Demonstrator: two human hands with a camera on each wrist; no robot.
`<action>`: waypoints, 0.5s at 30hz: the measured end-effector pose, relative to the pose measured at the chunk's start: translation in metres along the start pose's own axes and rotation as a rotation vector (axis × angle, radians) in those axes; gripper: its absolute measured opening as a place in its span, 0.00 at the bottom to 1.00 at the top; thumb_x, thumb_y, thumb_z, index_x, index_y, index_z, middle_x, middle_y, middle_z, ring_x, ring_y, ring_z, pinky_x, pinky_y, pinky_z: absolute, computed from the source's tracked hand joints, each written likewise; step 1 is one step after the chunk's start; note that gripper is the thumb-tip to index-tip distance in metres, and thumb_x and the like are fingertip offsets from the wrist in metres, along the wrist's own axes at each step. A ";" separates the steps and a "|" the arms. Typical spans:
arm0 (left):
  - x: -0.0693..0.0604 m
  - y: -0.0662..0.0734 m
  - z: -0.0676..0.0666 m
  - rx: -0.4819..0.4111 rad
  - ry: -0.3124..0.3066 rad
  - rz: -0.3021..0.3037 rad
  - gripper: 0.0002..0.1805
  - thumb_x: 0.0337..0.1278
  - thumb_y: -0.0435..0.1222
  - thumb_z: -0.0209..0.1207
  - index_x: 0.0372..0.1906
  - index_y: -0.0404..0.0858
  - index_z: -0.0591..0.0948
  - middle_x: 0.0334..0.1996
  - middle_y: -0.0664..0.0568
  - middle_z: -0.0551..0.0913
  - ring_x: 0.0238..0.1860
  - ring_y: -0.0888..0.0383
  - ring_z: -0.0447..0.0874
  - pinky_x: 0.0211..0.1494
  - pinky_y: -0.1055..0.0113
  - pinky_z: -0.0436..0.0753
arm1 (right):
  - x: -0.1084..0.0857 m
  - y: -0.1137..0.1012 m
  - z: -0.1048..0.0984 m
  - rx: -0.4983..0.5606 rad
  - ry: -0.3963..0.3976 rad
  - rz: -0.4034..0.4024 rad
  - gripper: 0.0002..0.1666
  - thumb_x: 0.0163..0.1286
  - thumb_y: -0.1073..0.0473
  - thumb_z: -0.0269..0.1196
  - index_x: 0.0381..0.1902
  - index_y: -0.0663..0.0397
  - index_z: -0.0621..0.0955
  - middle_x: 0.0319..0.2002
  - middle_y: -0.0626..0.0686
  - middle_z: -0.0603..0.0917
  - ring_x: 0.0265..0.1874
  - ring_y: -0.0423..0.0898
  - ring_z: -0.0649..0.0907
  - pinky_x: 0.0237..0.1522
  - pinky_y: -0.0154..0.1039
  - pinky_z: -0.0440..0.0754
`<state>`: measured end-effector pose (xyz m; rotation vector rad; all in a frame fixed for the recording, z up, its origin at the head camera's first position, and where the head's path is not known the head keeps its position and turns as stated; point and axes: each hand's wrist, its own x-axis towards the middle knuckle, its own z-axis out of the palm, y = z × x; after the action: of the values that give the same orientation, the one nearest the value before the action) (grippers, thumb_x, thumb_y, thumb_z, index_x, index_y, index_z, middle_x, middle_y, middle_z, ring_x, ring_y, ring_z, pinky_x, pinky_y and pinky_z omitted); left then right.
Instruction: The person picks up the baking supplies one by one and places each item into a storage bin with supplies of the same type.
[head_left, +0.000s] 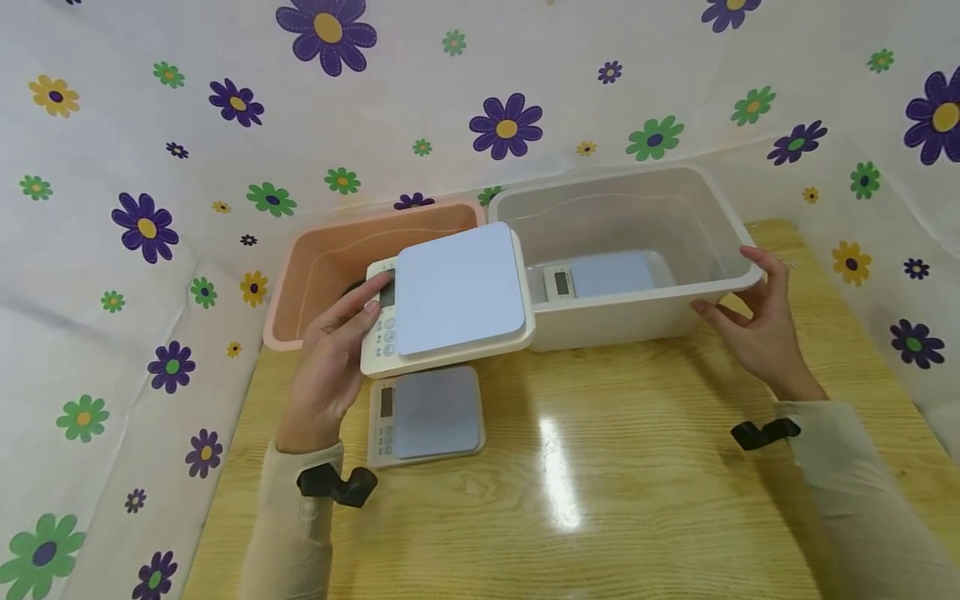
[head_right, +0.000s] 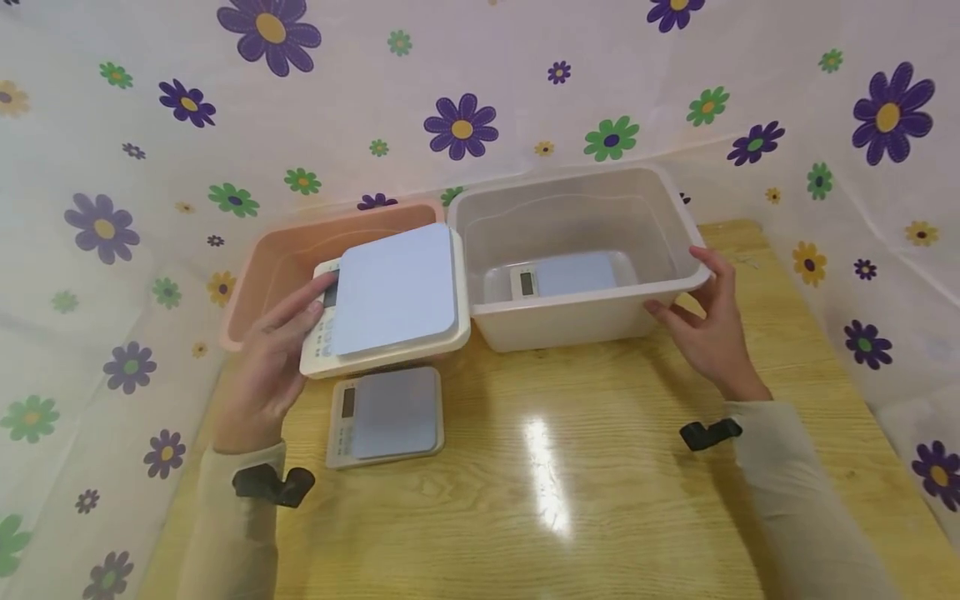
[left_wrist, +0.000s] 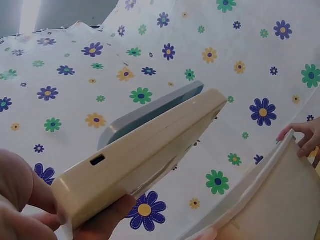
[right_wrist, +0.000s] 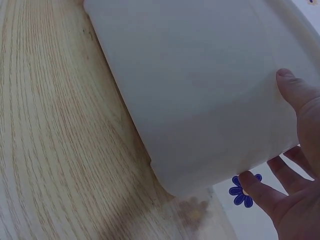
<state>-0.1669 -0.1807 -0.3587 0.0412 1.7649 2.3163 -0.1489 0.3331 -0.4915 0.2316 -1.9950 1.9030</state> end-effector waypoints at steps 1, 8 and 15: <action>0.002 0.001 0.003 -0.007 -0.002 -0.002 0.26 0.87 0.31 0.49 0.81 0.39 0.73 0.87 0.51 0.57 0.75 0.49 0.71 0.66 0.69 0.88 | 0.000 0.000 0.000 -0.003 0.000 0.002 0.54 0.70 0.84 0.62 0.84 0.45 0.58 0.77 0.52 0.66 0.65 0.40 0.79 0.53 0.23 0.87; 0.017 0.007 0.021 -0.043 0.021 -0.024 0.26 0.87 0.30 0.49 0.82 0.36 0.71 0.86 0.50 0.59 0.76 0.49 0.71 0.65 0.70 0.88 | -0.002 -0.003 0.003 0.011 0.006 0.018 0.53 0.70 0.83 0.63 0.84 0.45 0.59 0.74 0.51 0.69 0.65 0.41 0.80 0.52 0.24 0.88; 0.037 0.014 0.045 -0.032 0.022 -0.036 0.26 0.86 0.30 0.50 0.81 0.36 0.72 0.84 0.49 0.64 0.70 0.50 0.76 0.60 0.71 0.90 | 0.000 -0.002 0.001 0.022 0.008 0.018 0.53 0.69 0.84 0.63 0.84 0.45 0.59 0.74 0.52 0.67 0.66 0.42 0.80 0.51 0.24 0.88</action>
<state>-0.1984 -0.1344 -0.3371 -0.0218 1.7241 2.3272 -0.1484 0.3316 -0.4894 0.2128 -1.9781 1.9347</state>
